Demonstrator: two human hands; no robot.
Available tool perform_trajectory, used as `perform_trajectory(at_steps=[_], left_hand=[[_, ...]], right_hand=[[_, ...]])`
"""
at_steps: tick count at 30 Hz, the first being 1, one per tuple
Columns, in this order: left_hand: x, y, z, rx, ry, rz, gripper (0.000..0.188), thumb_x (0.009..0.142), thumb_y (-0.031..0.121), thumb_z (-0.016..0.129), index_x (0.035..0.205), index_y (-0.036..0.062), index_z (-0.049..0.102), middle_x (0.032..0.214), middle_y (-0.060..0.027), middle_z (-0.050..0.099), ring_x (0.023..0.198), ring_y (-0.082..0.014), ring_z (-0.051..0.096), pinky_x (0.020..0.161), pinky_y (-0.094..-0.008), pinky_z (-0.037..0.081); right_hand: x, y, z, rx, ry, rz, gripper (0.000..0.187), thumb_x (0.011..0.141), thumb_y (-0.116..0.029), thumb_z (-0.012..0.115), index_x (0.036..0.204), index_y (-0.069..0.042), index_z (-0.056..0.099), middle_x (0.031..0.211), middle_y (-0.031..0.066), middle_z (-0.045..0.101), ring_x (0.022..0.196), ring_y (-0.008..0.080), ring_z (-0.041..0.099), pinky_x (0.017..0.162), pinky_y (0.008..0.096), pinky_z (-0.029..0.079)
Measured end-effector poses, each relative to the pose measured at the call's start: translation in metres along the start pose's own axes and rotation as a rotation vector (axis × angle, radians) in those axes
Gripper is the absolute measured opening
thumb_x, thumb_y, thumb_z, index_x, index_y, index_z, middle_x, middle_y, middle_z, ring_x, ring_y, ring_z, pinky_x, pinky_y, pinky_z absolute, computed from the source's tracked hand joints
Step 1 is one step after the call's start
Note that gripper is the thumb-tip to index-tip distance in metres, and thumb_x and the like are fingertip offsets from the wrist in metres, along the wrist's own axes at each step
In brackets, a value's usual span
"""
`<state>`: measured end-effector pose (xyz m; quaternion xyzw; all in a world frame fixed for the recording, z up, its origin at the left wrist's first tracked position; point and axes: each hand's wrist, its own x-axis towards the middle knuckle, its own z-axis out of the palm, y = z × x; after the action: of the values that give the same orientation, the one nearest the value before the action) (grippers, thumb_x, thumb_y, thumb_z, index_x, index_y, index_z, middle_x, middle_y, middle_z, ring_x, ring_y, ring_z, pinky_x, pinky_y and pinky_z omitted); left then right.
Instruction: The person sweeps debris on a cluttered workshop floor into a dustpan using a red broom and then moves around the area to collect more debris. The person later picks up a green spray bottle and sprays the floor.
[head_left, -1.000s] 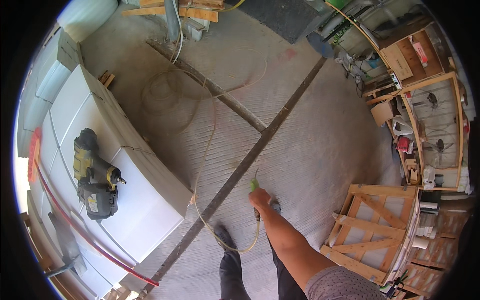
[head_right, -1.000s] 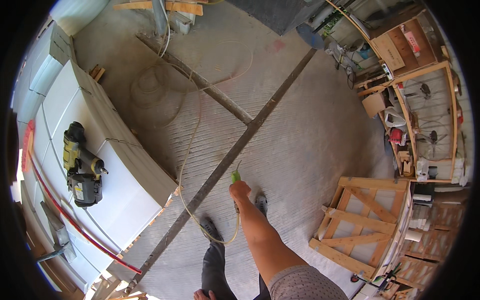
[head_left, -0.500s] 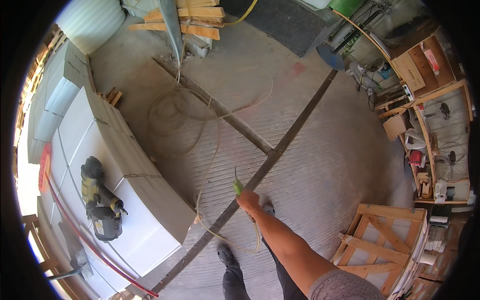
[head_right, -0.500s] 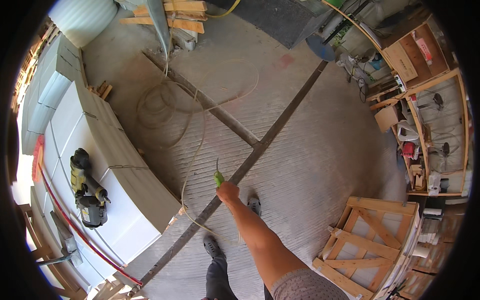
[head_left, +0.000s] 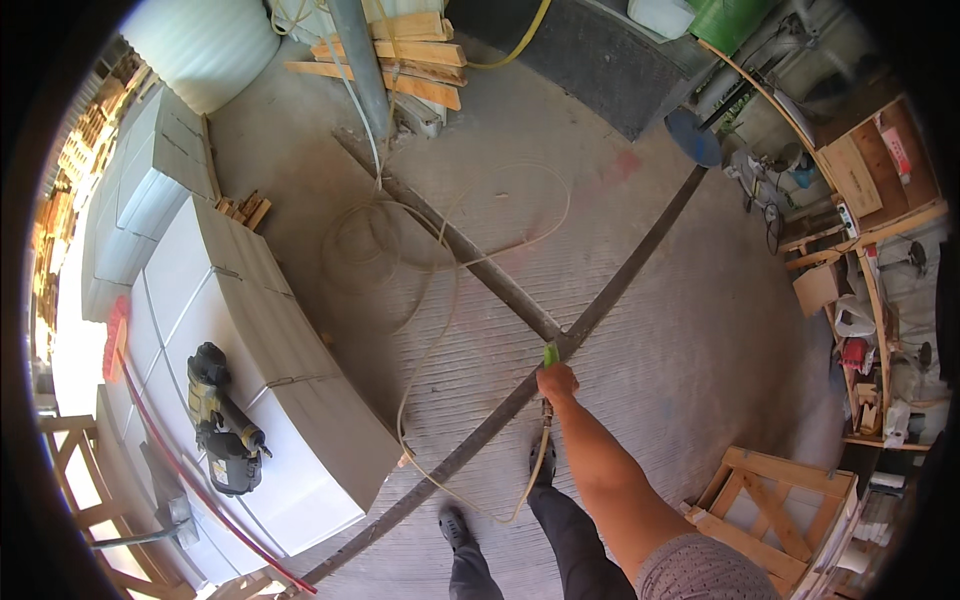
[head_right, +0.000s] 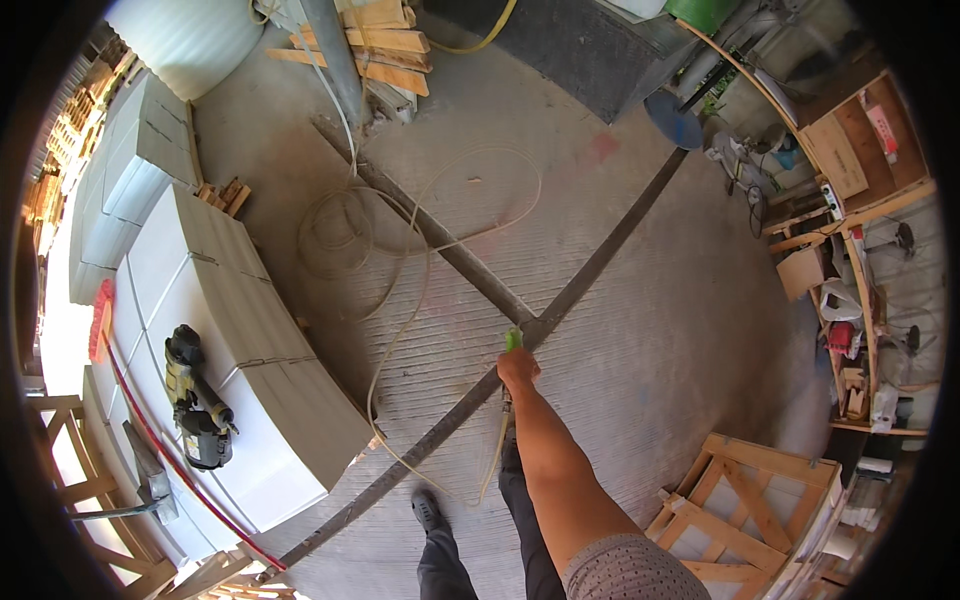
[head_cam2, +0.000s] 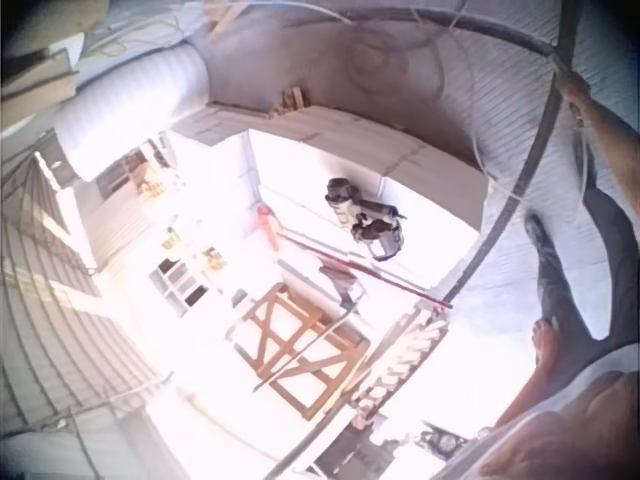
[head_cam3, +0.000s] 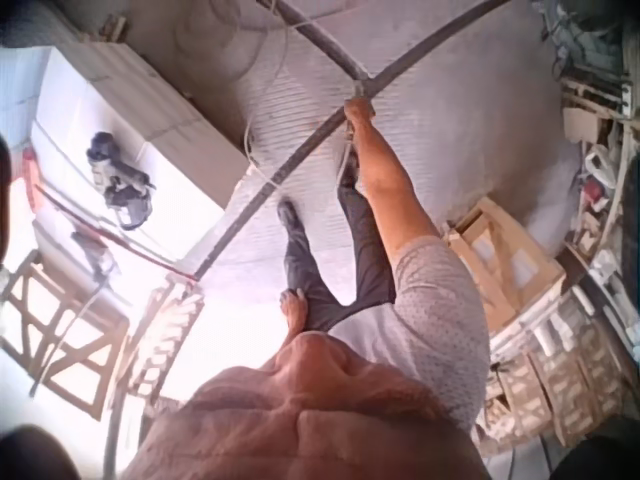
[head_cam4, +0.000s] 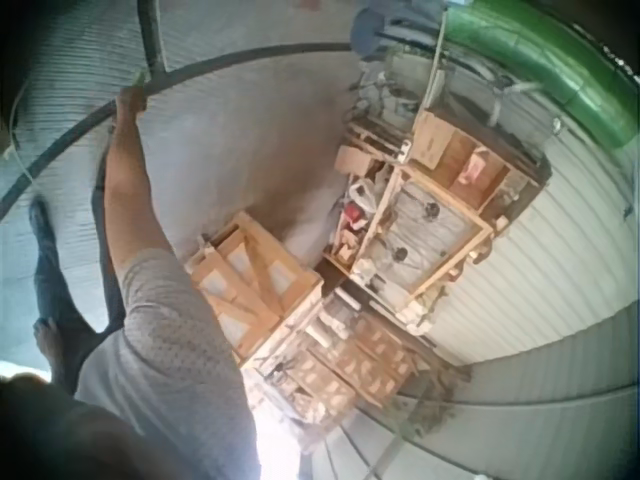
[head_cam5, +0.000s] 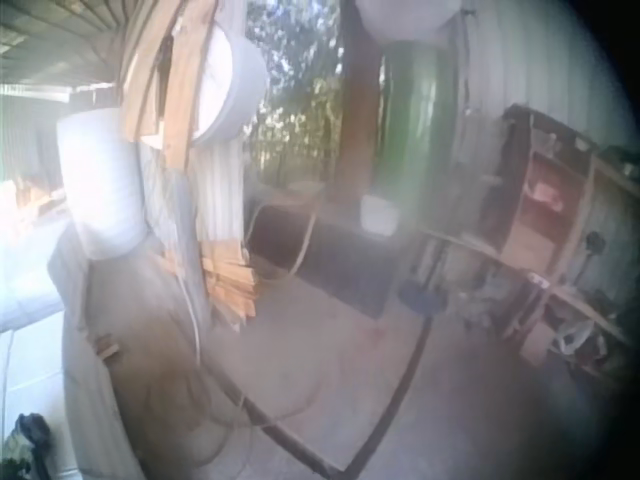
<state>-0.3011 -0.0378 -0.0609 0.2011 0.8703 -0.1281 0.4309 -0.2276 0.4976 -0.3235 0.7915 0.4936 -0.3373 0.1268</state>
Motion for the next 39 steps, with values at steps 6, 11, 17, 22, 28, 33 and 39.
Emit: perform_trajectory(at_steps=[6,11,17,22,28,33,39], left_hand=[[-0.004,0.02,-0.011,-0.072,0.005,0.001,0.039,0.091,0.035,0.049,0.105,-0.0007,0.057,0.106,-0.0232,0.057,0.1,-0.0409,0.052,0.087,-0.0483,0.043],[0.002,0.073,-0.065,-0.307,0.199,0.199,0.038,0.088,0.034,0.054,0.108,0.0022,0.056,0.108,-0.0221,0.057,0.101,-0.0407,0.053,0.087,-0.0486,0.043],[0.014,0.152,-0.124,-0.313,0.08,0.197,0.045,0.086,0.035,0.058,0.115,0.0018,0.052,0.107,-0.0228,0.057,0.099,-0.0416,0.054,0.086,-0.0483,0.044],[0.078,0.197,-0.168,0.033,0.174,0.453,0.056,0.085,0.037,0.058,0.123,-0.0014,0.047,0.116,-0.0279,0.053,0.105,-0.0435,0.052,0.09,-0.0502,0.042],[0.112,0.24,-0.252,0.146,0.056,0.471,0.062,0.088,0.042,0.053,0.127,-0.0059,0.043,0.122,-0.0303,0.049,0.113,-0.0436,0.047,0.096,-0.0489,0.039],[0.142,0.249,-0.264,0.293,-0.061,0.476,0.063,0.089,0.045,0.049,0.129,-0.0041,0.043,0.124,-0.0305,0.048,0.113,-0.0447,0.047,0.097,-0.0478,0.04],[0.156,0.258,-0.283,0.448,-0.104,0.568,0.061,0.089,0.044,0.051,0.127,-0.0034,0.044,0.119,-0.0286,0.051,0.108,-0.0442,0.051,0.093,-0.0478,0.042]], right_hand=[[-0.022,-0.013,-0.057,-0.125,-0.121,-0.239,0.039,0.081,-0.037,0.06,0.099,-0.004,0.067,0.099,0.0177,0.067,0.094,0.0334,0.064,0.08,0.0441,0.05],[-0.059,-0.08,-0.083,-0.096,-0.15,-0.46,0.037,0.079,-0.037,0.062,0.095,-0.004,0.067,0.095,0.0168,0.067,0.091,0.0331,0.065,0.078,0.0442,0.051],[-0.067,-0.132,-0.105,-0.135,-0.244,-0.532,0.037,0.079,-0.036,0.061,0.097,-0.004,0.066,0.097,0.0169,0.067,0.093,0.0329,0.064,0.079,0.0445,0.05],[-0.013,-0.159,-0.131,-0.078,-0.07,-0.426,0.038,0.079,-0.036,0.062,0.098,-0.003,0.065,0.097,0.0186,0.066,0.095,0.0334,0.063,0.082,0.0467,0.049],[0.063,-0.12,-0.155,0.135,0.092,-0.068,0.037,0.078,-0.035,0.063,0.099,-0.005,0.065,0.095,0.017,0.067,0.093,0.0341,0.064,0.08,0.046,0.05],[0.017,-0.006,-0.112,0.272,-0.026,0.35,0.033,0.075,-0.032,0.059,0.092,-0.006,0.069,0.095,0.0167,0.068,0.094,0.0336,0.065,0.079,0.0431,0.05],[-0.126,0.112,0.001,0.333,-0.525,0.602,0.034,0.074,-0.028,0.057,0.096,-0.004,0.069,0.098,0.0168,0.067,0.096,0.0327,0.064,0.079,0.0422,0.05]])
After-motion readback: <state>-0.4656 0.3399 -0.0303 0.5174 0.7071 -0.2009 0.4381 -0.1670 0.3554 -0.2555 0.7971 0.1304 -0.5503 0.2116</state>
